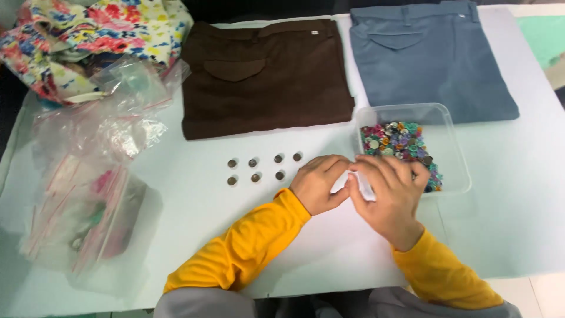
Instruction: Sorting buttons from a container and placing them into small plastic bags
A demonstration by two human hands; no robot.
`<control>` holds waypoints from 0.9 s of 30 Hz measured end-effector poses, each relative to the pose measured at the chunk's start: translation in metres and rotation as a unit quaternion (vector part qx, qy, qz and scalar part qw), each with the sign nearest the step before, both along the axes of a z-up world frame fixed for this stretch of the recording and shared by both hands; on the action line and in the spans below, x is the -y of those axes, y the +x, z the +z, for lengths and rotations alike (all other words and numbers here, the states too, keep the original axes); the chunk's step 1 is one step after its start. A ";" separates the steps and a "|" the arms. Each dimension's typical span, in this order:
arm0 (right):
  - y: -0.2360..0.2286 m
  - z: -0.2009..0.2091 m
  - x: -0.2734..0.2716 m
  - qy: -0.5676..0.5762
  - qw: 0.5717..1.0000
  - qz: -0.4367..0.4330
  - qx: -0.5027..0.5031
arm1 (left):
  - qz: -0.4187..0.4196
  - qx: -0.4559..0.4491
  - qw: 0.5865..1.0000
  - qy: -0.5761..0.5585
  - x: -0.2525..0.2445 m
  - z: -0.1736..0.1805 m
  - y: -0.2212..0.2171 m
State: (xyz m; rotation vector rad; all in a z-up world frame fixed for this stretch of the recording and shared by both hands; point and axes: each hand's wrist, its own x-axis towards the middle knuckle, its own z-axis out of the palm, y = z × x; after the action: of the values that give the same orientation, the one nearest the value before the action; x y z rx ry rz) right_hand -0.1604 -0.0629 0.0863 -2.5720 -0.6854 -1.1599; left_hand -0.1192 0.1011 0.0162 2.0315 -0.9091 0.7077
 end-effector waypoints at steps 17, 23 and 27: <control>0.080 -0.006 0.129 -0.035 0.777 -0.010 -0.629 | 0.046 -0.242 0.840 0.483 0.143 -0.012 0.066; 0.084 -0.033 0.133 0.016 0.811 0.031 -0.584 | -0.056 -0.342 0.839 0.420 0.137 -0.058 0.100; 0.082 -0.031 0.136 0.113 0.839 0.066 -0.529 | -0.130 -0.348 0.858 0.353 0.123 -0.026 0.112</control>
State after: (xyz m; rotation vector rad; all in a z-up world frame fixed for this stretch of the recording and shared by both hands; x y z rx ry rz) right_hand -0.0788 -0.1994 0.0553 -2.3803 -0.3802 0.2939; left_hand -0.0076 -0.0216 -0.0102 2.4285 -1.0355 -0.6018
